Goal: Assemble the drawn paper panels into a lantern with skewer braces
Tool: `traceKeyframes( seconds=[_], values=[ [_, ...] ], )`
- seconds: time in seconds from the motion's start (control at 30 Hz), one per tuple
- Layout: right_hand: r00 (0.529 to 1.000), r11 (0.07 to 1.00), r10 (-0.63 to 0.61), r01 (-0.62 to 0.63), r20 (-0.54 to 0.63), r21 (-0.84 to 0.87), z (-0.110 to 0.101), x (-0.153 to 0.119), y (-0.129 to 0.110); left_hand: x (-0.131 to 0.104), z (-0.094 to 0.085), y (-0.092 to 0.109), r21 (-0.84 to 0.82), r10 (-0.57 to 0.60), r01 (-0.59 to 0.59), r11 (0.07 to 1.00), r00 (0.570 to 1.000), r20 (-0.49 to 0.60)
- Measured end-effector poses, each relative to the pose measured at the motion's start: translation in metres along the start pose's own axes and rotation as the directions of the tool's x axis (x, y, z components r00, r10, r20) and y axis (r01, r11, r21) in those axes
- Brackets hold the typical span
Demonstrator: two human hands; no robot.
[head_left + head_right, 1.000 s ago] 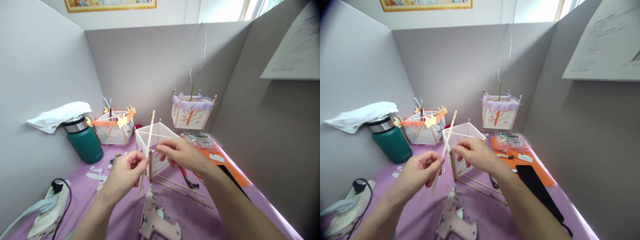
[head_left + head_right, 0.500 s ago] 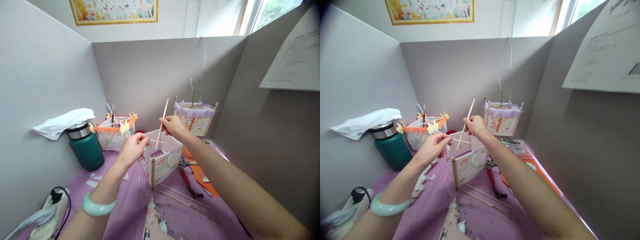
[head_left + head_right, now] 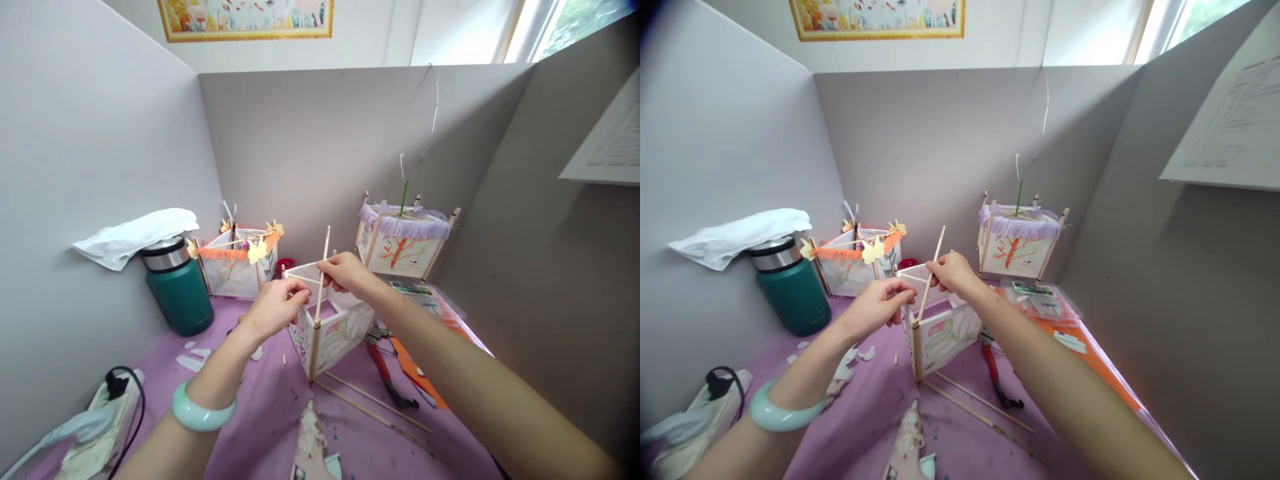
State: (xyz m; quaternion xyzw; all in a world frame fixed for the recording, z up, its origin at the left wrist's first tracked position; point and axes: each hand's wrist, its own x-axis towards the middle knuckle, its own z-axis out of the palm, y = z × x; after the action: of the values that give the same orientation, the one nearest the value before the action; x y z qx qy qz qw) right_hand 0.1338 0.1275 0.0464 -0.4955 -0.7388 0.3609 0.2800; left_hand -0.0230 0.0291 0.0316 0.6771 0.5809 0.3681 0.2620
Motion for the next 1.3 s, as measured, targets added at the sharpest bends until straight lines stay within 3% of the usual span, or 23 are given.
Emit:
traceKeyframes(
  seconds=[0.23,0.43,0.6,0.87,0.97,1.07,1.17,1.3],
  values=[
    [0.994,0.997,0.056,-0.062,0.097,0.055,-0.002,-0.002,0.001,0.012,-0.004,0.013,0.129,0.016,-0.012,0.992,0.999,-0.035],
    [0.982,0.994,0.105,-0.11,0.158,0.023,-0.008,-0.005,-0.005,0.067,-0.005,0.028,0.334,0.034,-0.018,0.942,0.999,-0.041],
    [0.961,0.989,0.148,-0.144,0.234,-0.033,-0.013,0.001,-0.006,0.112,0.003,0.033,0.368,-0.086,0.077,0.927,0.996,0.01],
    [0.938,0.98,0.171,-0.131,0.301,-0.149,-0.012,0.01,-0.009,0.144,0.019,0.042,0.361,-0.23,0.195,0.912,0.971,0.057],
    [0.954,0.979,0.132,-0.082,0.268,-0.188,-0.019,0.004,-0.014,0.152,0.023,0.039,0.357,-0.265,0.223,0.907,0.962,0.071],
    [0.991,0.985,0.011,0.012,0.133,-0.172,-0.033,-0.014,-0.018,0.155,0.025,0.035,0.336,-0.29,0.242,0.91,0.952,0.1],
    [0.998,0.998,-0.056,0.055,-0.014,-0.021,-0.049,-0.042,-0.014,0.154,0.027,0.032,0.301,-0.305,0.253,0.919,0.942,0.139],
    [0.991,0.972,-0.042,0.069,-0.125,0.224,-0.062,-0.074,0.008,0.148,0.029,0.035,0.236,-0.319,0.273,0.933,0.929,0.188]
  ],
)
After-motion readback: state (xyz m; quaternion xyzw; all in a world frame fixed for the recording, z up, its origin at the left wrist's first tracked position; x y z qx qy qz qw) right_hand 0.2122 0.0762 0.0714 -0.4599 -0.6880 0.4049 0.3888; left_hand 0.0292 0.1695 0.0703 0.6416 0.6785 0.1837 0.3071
